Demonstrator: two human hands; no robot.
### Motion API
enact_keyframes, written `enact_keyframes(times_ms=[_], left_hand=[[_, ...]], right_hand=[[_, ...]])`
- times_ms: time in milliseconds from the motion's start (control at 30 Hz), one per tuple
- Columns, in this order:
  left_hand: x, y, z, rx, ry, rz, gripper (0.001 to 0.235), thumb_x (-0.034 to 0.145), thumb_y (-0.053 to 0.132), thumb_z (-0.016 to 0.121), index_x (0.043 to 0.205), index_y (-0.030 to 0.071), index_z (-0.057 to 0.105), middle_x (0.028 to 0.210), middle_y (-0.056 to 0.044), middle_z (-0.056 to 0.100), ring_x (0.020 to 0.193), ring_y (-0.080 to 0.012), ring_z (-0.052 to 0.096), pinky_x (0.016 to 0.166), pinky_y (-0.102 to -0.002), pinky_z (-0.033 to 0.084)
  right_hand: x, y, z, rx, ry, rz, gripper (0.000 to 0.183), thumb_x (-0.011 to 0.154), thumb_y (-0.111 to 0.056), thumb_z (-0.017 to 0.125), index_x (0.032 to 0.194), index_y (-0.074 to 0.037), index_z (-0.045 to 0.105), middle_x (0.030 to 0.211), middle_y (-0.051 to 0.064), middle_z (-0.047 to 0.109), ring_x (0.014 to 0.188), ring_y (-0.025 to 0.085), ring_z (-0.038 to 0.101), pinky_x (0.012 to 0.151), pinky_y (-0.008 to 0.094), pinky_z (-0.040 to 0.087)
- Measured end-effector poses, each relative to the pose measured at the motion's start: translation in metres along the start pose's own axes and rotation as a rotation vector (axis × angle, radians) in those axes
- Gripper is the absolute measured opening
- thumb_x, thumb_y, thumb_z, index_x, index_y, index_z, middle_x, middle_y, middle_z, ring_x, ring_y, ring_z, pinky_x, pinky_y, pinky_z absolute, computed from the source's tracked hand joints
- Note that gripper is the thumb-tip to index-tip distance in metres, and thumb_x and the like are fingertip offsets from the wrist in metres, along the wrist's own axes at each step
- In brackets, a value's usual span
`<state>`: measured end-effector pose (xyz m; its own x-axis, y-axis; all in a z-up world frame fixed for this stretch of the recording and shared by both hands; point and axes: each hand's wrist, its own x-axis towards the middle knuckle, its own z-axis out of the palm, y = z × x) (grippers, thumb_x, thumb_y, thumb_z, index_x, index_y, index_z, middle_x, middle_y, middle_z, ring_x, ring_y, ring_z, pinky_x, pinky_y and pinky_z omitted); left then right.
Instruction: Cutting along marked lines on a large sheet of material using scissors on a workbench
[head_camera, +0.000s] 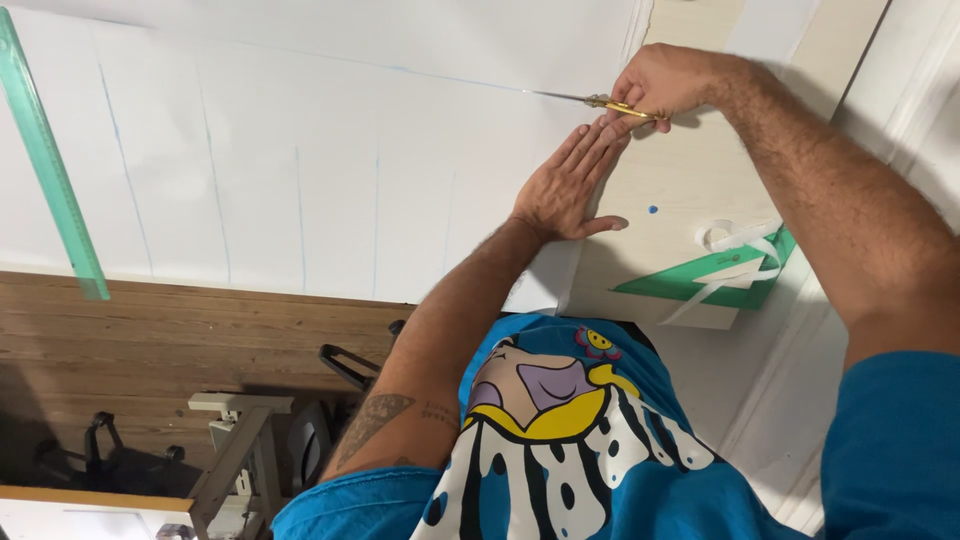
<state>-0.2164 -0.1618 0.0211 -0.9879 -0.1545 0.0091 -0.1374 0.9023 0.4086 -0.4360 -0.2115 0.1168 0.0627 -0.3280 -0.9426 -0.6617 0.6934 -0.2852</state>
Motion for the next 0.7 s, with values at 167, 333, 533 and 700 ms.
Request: enact_keyframes(times_ms=[167, 333, 533, 700], left_hand=[[0.002, 0.000, 0.018, -0.001, 0.005, -0.004, 0.114, 0.095, 0.090, 0.026, 0.162, -0.003, 0.025, 0.168, -0.021, 0.026, 0.158, -0.0351, 0.025, 0.132, -0.048, 0.013], [0.002, -0.001, 0.022, 0.005, -0.008, -0.004, 0.115, 0.095, 0.090, 0.031, 0.162, -0.003, 0.021, 0.169, -0.018, 0.029, 0.158, -0.0325, 0.024, 0.132, -0.047, 0.012], [0.000, 0.000, 0.023, 0.039, 0.019, -0.021, 0.113, 0.095, 0.091, 0.029, 0.163, 0.001, 0.022, 0.169, -0.018, 0.031, 0.158, -0.0327, 0.026, 0.131, -0.047, 0.014], [0.000, 0.000, 0.006, 0.025, -0.011, 0.011, 0.114, 0.097, 0.087, 0.022, 0.162, -0.007, 0.020, 0.169, -0.024, 0.024, 0.158, -0.0369, 0.016, 0.133, -0.048, 0.008]], right_hand=[[-0.010, -0.015, 0.002, -0.013, 0.011, -0.013, 0.026, 0.088, -0.022, 0.081, 0.104, -0.001, 0.079, 0.079, 0.008, 0.075, 0.057, 0.020, 0.054, 0.062, 0.029, 0.047], [-0.003, -0.019, 0.003, -0.011, 0.021, -0.013, 0.031, 0.088, -0.029, 0.083, 0.100, -0.001, 0.078, 0.071, 0.005, 0.070, 0.054, 0.018, 0.052, 0.064, 0.028, 0.045], [0.002, -0.025, 0.002, -0.041, 0.028, -0.020, 0.017, 0.089, -0.017, 0.079, 0.098, -0.003, 0.078, 0.062, 0.001, 0.061, 0.051, 0.018, 0.051, 0.064, 0.029, 0.046], [0.005, -0.036, 0.001, -0.051, 0.024, -0.005, 0.016, 0.090, -0.013, 0.073, 0.100, -0.002, 0.079, 0.067, 0.005, 0.064, 0.054, 0.020, 0.055, 0.061, 0.030, 0.046]])
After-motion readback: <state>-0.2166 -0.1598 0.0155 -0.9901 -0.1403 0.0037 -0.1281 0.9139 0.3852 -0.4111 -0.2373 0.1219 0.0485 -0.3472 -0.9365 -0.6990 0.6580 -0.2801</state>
